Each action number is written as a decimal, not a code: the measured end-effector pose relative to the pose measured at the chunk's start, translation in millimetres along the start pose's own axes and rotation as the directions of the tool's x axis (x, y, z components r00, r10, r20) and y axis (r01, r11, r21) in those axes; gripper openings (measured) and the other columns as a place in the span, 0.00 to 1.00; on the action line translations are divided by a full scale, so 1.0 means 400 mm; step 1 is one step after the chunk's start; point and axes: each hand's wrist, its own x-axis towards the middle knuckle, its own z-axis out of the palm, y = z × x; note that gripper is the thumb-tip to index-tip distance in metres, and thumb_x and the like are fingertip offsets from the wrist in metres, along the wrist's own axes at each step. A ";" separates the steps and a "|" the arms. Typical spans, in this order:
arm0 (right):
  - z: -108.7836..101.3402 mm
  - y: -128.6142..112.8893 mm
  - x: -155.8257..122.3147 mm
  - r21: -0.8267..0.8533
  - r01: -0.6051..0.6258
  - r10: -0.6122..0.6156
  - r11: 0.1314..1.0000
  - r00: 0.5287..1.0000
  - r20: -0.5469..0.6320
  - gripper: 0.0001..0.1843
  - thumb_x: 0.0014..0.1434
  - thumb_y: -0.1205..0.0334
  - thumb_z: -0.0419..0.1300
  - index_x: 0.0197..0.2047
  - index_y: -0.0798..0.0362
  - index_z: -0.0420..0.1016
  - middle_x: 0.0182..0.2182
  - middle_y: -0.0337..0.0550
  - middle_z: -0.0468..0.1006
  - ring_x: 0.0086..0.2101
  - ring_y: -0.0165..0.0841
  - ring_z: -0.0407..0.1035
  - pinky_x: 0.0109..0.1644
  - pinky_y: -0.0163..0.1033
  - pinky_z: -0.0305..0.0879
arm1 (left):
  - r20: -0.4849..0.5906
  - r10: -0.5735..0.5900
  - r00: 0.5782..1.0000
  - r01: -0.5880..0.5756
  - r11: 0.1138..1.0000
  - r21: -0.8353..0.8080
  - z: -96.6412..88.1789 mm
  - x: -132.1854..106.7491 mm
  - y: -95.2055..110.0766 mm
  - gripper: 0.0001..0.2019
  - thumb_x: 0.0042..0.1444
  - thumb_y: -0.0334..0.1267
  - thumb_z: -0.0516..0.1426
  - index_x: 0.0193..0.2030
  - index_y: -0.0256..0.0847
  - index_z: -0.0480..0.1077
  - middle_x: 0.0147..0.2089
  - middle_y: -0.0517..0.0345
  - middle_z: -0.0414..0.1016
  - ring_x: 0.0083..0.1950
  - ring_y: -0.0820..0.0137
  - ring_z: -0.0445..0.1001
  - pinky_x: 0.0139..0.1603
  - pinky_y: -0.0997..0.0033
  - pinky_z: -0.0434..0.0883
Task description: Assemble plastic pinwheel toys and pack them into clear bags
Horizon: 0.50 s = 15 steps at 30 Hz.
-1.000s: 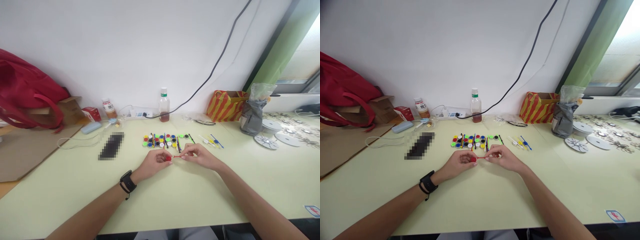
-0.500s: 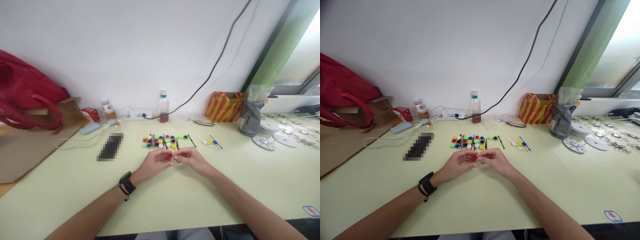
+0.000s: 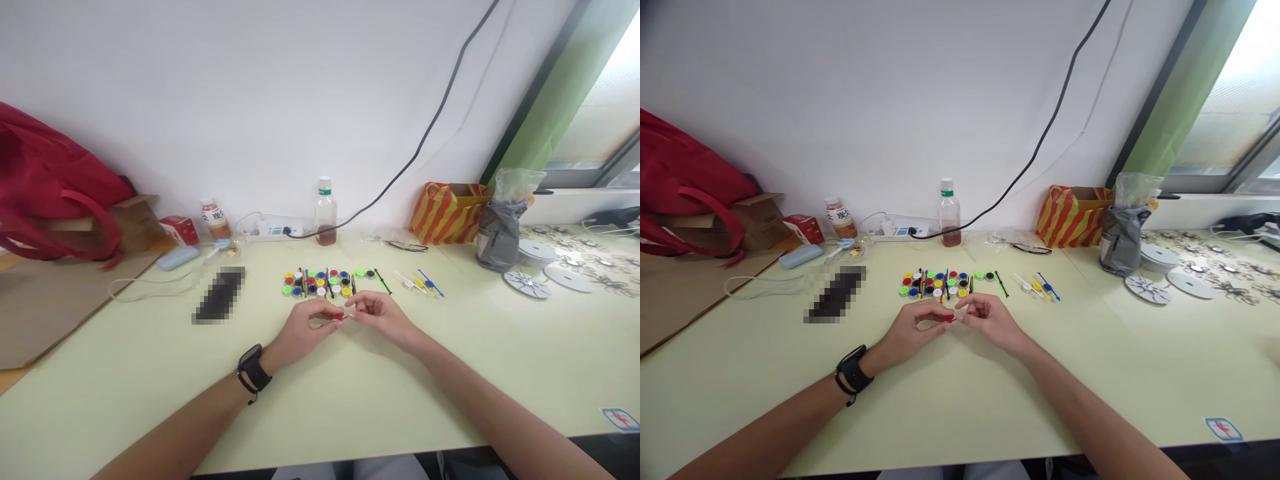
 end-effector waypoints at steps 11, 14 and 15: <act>-0.005 -0.004 -0.002 -0.025 -0.010 0.012 1.000 0.996 0.088 0.16 0.57 0.52 0.70 0.43 0.53 0.79 0.25 0.33 0.63 0.28 0.28 0.57 0.33 0.35 0.53 | 0.067 -0.024 0.997 0.024 1.000 0.009 -0.003 -0.004 -0.012 0.08 0.62 0.40 0.63 0.43 0.37 0.78 0.43 0.51 0.80 0.43 0.66 0.80 0.50 0.64 0.78; -0.005 -0.005 -0.003 -0.003 -0.004 0.004 1.000 0.994 0.110 0.16 0.58 0.52 0.70 0.44 0.54 0.79 0.26 0.33 0.64 0.28 0.28 0.57 0.33 0.35 0.54 | 0.082 -0.017 0.996 0.018 1.000 -0.013 -0.005 -0.004 -0.009 0.08 0.62 0.39 0.63 0.43 0.37 0.77 0.43 0.51 0.79 0.44 0.66 0.79 0.50 0.64 0.78; -0.005 -0.005 -0.003 0.001 0.002 -0.002 1.000 0.994 0.110 0.16 0.58 0.52 0.70 0.44 0.54 0.79 0.26 0.33 0.64 0.28 0.28 0.57 0.33 0.35 0.54 | 0.082 -0.015 0.996 0.017 1.000 -0.021 -0.005 -0.004 -0.008 0.08 0.62 0.39 0.63 0.43 0.37 0.77 0.43 0.50 0.79 0.44 0.66 0.79 0.51 0.64 0.77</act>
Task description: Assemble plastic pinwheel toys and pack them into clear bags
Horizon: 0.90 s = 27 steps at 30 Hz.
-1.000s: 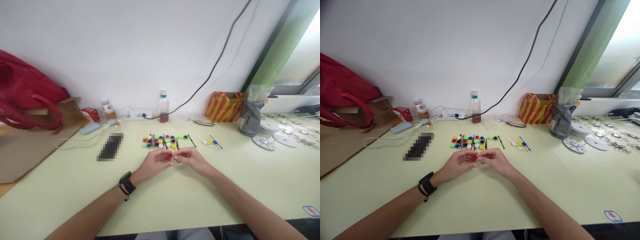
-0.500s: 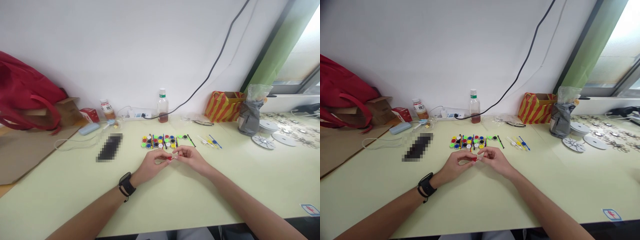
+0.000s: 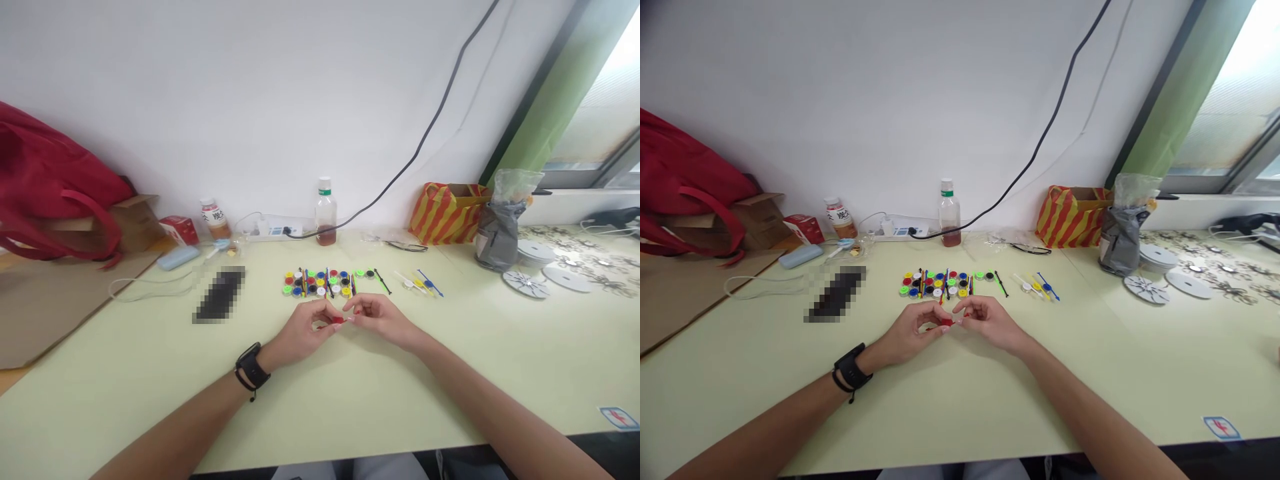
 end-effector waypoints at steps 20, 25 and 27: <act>-0.002 0.004 -0.012 -0.357 0.227 -0.302 0.906 0.938 -0.171 0.22 0.69 0.50 0.57 0.63 0.47 0.72 0.33 0.40 0.69 0.30 0.32 0.63 0.34 0.38 0.63 | -0.102 -0.164 0.981 0.130 0.952 -0.277 -0.005 0.011 -0.011 0.15 0.54 0.41 0.70 0.46 0.37 0.78 0.46 0.49 0.82 0.49 0.63 0.81 0.55 0.61 0.77; 0.014 -0.007 -0.024 -0.308 0.184 -0.231 0.933 0.965 -0.121 0.16 0.70 0.49 0.55 0.53 0.48 0.76 0.39 0.41 0.70 0.29 0.30 0.62 0.35 0.38 0.63 | -0.128 -0.188 0.974 0.147 0.949 -0.279 -0.008 0.014 -0.009 0.15 0.54 0.42 0.70 0.45 0.37 0.79 0.46 0.49 0.83 0.48 0.62 0.82 0.54 0.60 0.78; 0.013 -0.012 -0.022 -0.291 0.153 -0.181 0.944 0.981 -0.072 0.26 0.73 0.47 0.49 0.29 0.52 0.74 0.29 0.40 0.68 0.28 0.30 0.61 0.37 0.39 0.61 | -0.128 -0.192 0.973 0.149 0.946 -0.289 -0.008 0.015 -0.013 0.15 0.53 0.42 0.70 0.45 0.37 0.79 0.46 0.49 0.83 0.48 0.62 0.82 0.55 0.59 0.78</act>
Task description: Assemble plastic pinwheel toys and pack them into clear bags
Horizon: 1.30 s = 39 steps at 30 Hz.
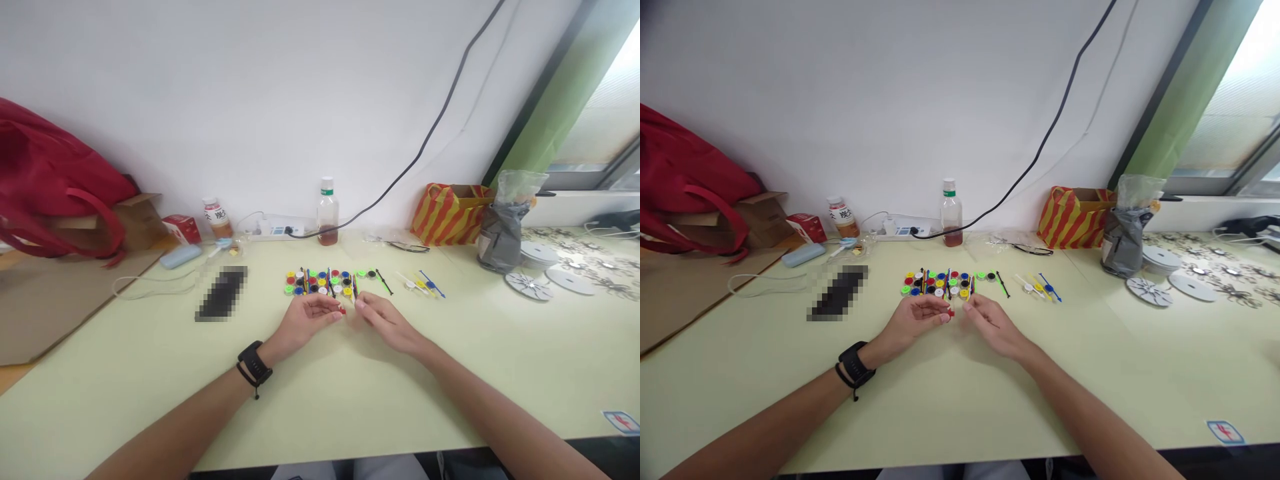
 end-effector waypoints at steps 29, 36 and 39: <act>-0.001 0.004 -0.005 0.017 0.038 -0.036 0.999 0.995 -0.094 0.47 0.67 0.55 0.59 0.78 0.39 0.32 0.42 0.40 0.71 0.29 0.29 0.64 0.37 0.39 0.67 | 0.012 -0.032 0.999 0.033 0.998 -0.052 -0.002 -0.001 -0.007 0.17 0.54 0.43 0.70 0.47 0.37 0.79 0.43 0.50 0.83 0.45 0.64 0.81 0.52 0.62 0.78; -0.003 0.009 -0.012 -0.240 0.124 -0.140 0.963 0.989 -0.049 0.18 0.70 0.50 0.55 0.57 0.47 0.74 0.38 0.43 0.72 0.27 0.30 0.61 0.35 0.40 0.64 | 0.018 -0.045 0.999 0.046 0.996 -0.081 -0.003 -0.001 0.000 0.17 0.54 0.44 0.70 0.47 0.36 0.79 0.43 0.50 0.83 0.46 0.64 0.82 0.52 0.62 0.78; -0.009 -0.003 -0.006 -0.225 0.039 -0.028 0.974 0.998 0.051 0.30 0.73 0.46 0.47 0.22 0.52 0.66 0.20 0.37 0.60 0.22 0.29 0.52 0.29 0.38 0.55 | 0.021 -0.051 0.998 0.053 0.995 -0.088 -0.003 -0.001 0.001 0.18 0.53 0.44 0.71 0.46 0.37 0.79 0.43 0.50 0.83 0.45 0.63 0.82 0.51 0.61 0.78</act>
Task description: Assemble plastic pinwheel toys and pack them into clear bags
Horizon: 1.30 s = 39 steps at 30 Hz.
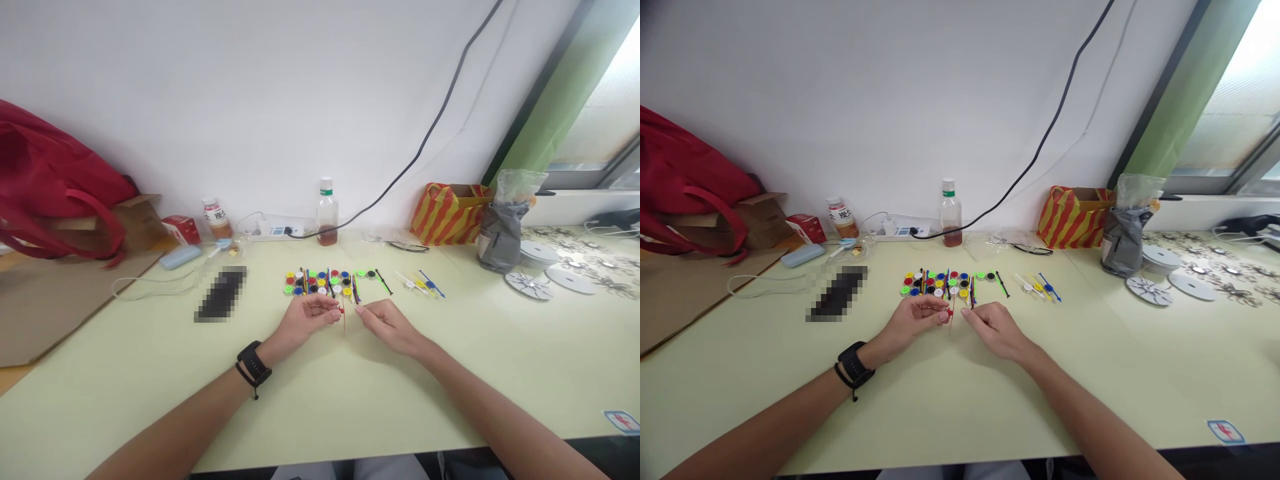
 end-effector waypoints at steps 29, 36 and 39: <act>0.006 -0.007 0.000 0.111 -0.044 0.040 0.993 0.998 0.040 0.32 0.74 0.45 0.45 0.22 0.51 0.67 0.23 0.40 0.68 0.26 0.31 0.63 0.35 0.40 0.62 | 0.025 -0.006 1.000 0.006 1.000 -0.002 0.001 -0.002 0.000 0.16 0.55 0.43 0.70 0.47 0.37 0.79 0.43 0.50 0.83 0.44 0.65 0.81 0.50 0.63 0.78; 0.010 -0.016 0.009 0.271 -0.036 0.042 0.962 0.999 -0.014 0.16 0.66 0.47 0.62 0.35 0.50 0.68 0.32 0.39 0.74 0.32 0.32 0.67 0.38 0.39 0.66 | 0.027 -0.004 1.000 0.004 1.000 0.007 0.005 -0.004 0.009 0.16 0.55 0.43 0.70 0.47 0.36 0.79 0.42 0.50 0.83 0.44 0.64 0.82 0.50 0.63 0.78; 0.013 -0.016 0.007 0.274 -0.036 0.035 0.961 0.999 0.008 0.13 0.65 0.49 0.63 0.41 0.50 0.70 0.37 0.41 0.77 0.34 0.33 0.70 0.41 0.40 0.68 | 0.036 -0.001 0.999 0.001 1.000 0.018 0.006 -0.006 0.009 0.16 0.56 0.43 0.69 0.47 0.37 0.78 0.43 0.49 0.83 0.45 0.64 0.82 0.50 0.63 0.78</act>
